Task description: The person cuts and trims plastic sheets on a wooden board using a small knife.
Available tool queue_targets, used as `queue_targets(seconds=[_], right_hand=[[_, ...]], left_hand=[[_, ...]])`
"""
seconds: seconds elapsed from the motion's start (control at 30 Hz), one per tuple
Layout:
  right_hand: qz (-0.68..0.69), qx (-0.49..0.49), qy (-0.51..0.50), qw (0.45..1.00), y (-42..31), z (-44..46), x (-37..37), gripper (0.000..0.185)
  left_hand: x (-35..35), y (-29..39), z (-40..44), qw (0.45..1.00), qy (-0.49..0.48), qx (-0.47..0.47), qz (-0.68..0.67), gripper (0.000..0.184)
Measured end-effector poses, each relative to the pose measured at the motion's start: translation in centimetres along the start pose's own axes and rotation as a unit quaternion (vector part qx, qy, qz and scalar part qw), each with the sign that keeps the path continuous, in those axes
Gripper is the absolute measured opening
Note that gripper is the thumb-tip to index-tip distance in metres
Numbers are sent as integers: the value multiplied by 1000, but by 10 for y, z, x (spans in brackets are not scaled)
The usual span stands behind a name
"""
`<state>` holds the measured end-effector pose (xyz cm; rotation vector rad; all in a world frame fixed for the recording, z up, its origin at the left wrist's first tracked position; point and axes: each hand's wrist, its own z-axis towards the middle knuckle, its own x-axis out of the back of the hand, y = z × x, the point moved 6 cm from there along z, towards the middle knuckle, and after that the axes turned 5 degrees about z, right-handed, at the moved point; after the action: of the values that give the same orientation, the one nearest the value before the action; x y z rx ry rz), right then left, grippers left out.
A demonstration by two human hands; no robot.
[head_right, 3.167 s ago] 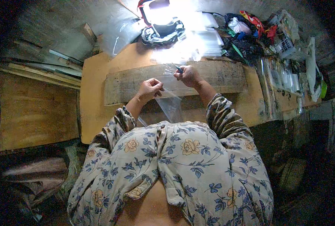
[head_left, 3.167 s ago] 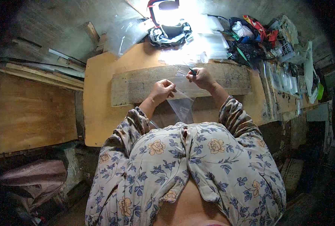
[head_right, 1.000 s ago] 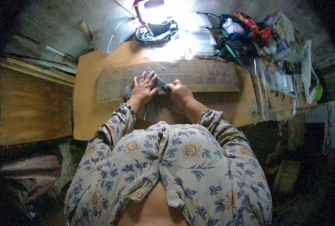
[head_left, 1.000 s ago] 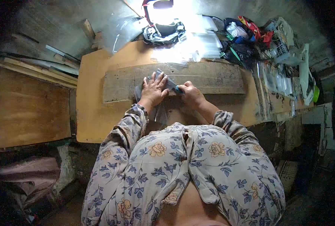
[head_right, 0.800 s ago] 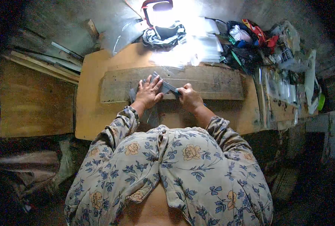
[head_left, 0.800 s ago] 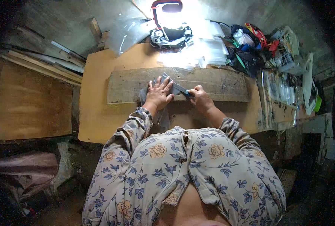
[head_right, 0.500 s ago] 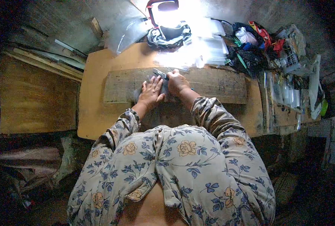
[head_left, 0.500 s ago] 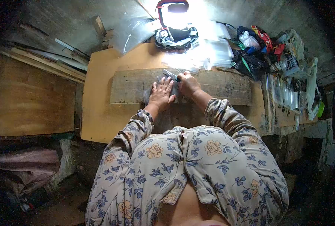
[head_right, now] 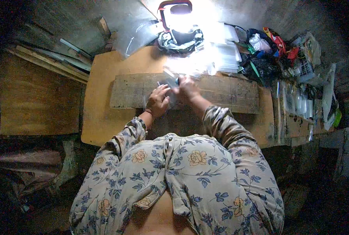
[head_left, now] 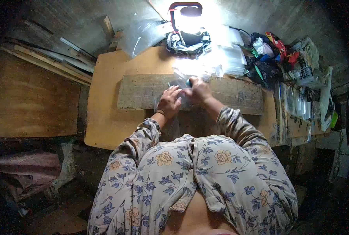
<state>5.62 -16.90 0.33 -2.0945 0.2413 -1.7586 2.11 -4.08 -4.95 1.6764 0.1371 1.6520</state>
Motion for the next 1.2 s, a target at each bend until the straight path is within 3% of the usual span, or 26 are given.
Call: queue_targets(seconds=[0.03,0.07,0.13,0.17,0.2,0.23,0.27,0.3,0.33,0.4,0.43,0.5,0.53,0.57,0.6,0.67,0.7,0.77,0.8,0.83,0.87,0.93,1.03,1.2], right_hand=[[-7,-1,-22,1000,-7,-11,-3,54],[-13,-2,-47,999,-10,-17,-8,59],[-24,-37,-24,999,3,-4,-5,59],[-35,-76,-5,996,16,3,-3,59],[-88,-43,33,995,26,12,1,57],[0,-109,-27,994,39,18,12,55],[-34,-136,-12,990,53,28,18,58],[-77,-128,64,987,69,40,22,59],[-38,-156,49,986,63,30,46,58],[-47,-116,101,987,77,38,37,52],[-51,-72,85,992,65,34,32,50],[110,-61,36,991,42,9,22,41],[110,-5,92,990,35,1,13,43],[259,-53,8,964,41,-3,-11,49],[315,-57,27,947,41,-11,-26,56],[479,-78,-21,874,24,-27,-43,44],[480,-77,-19,874,13,-32,-35,44],[600,-61,-30,797,-11,-43,-12,23],[601,-58,-29,796,-12,-44,-11,23],[617,-63,-34,784,-12,-43,-10,16],[632,-68,-40,771,-12,-43,-9,10],[656,-38,-34,753,-11,-44,-7,10],[637,-36,12,770,-5,-51,0,7],[688,-59,4,724,4,-57,-10,5]], left_hand=[[14,5,-2,994,107,-27,5,52],[14,7,-6,994,106,-25,7,52],[43,12,-8,954,166,149,198,56],[34,-4,-12,937,205,191,210,57],[40,-1,-11,937,202,192,210,57],[45,-2,-8,945,123,237,186,58],[43,-7,-8,945,42,282,161,59],[41,-16,-4,924,14,343,165,53],[44,-19,-1,923,15,345,167,53],[42,-26,4,920,-69,336,189,43],[42,-28,3,921,-67,334,189,43],[41,-33,0,942,-27,326,69,34],[42,-32,0,947,-5,320,9,31],[45,-31,-3,941,60,324,-77,28],[43,-35,-6,941,60,325,-74,28],[38,-46,-13,895,177,298,-279,26],[44,-38,-13,895,187,279,-292,26],[40,-35,-13,894,190,257,-314,25],[44,-27,-13,891,193,237,-336,25],[42,-21,-15,846,181,235,-443,22],[49,-18,-17,847,182,232,-442,22],[51,-7,-22,833,55,246,-493,17],[53,1,-28,833,43,238,-497,12],[64,11,-30,840,42,191,-506,10]])
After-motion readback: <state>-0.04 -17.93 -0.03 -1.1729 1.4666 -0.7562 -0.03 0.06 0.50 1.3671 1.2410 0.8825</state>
